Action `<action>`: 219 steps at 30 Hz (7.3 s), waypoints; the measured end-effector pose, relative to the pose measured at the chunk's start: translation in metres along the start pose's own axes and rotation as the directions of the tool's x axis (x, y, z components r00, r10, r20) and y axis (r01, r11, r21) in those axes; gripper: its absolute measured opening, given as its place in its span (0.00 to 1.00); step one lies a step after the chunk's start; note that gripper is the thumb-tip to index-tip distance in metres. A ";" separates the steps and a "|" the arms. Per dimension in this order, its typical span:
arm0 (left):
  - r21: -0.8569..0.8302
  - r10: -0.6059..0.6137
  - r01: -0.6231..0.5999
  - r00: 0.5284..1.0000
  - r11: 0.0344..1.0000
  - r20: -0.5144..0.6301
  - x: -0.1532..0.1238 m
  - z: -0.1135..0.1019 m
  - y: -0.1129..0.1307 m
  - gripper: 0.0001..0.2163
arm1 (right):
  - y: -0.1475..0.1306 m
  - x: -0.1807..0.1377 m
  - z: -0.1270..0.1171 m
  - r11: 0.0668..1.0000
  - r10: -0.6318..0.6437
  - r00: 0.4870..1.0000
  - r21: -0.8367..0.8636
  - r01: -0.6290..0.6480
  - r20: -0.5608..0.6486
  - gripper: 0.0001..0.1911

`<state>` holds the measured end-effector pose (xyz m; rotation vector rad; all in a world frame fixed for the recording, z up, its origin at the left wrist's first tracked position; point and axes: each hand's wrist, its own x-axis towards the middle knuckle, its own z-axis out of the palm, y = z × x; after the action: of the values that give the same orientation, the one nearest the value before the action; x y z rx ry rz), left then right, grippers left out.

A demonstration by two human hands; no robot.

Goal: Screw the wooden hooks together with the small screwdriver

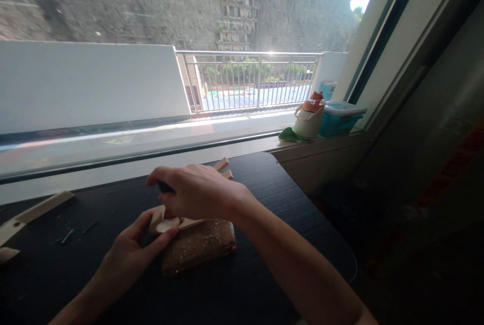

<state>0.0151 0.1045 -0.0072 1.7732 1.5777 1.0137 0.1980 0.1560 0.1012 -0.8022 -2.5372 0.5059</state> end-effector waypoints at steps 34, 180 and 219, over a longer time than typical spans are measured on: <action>0.019 0.004 -0.004 1.000 1.000 -0.014 0.000 -0.002 0.001 0.19 | -0.008 -0.007 -0.007 0.998 0.004 0.998 -0.066 0.000 0.056 0.17; 0.044 0.016 -0.017 1.000 0.999 0.011 0.001 -0.003 -0.004 0.19 | 0.010 -0.011 -0.021 0.987 0.109 0.993 -0.121 -0.102 0.050 0.14; 0.032 0.002 -0.002 1.000 0.999 0.010 0.002 -0.002 -0.003 0.19 | 0.020 -0.007 -0.020 0.986 0.127 0.992 -0.108 -0.127 -0.011 0.13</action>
<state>0.0113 0.1065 -0.0083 1.7986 1.5948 0.9844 0.2219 0.1718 0.1064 -1.0081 -2.5387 0.4085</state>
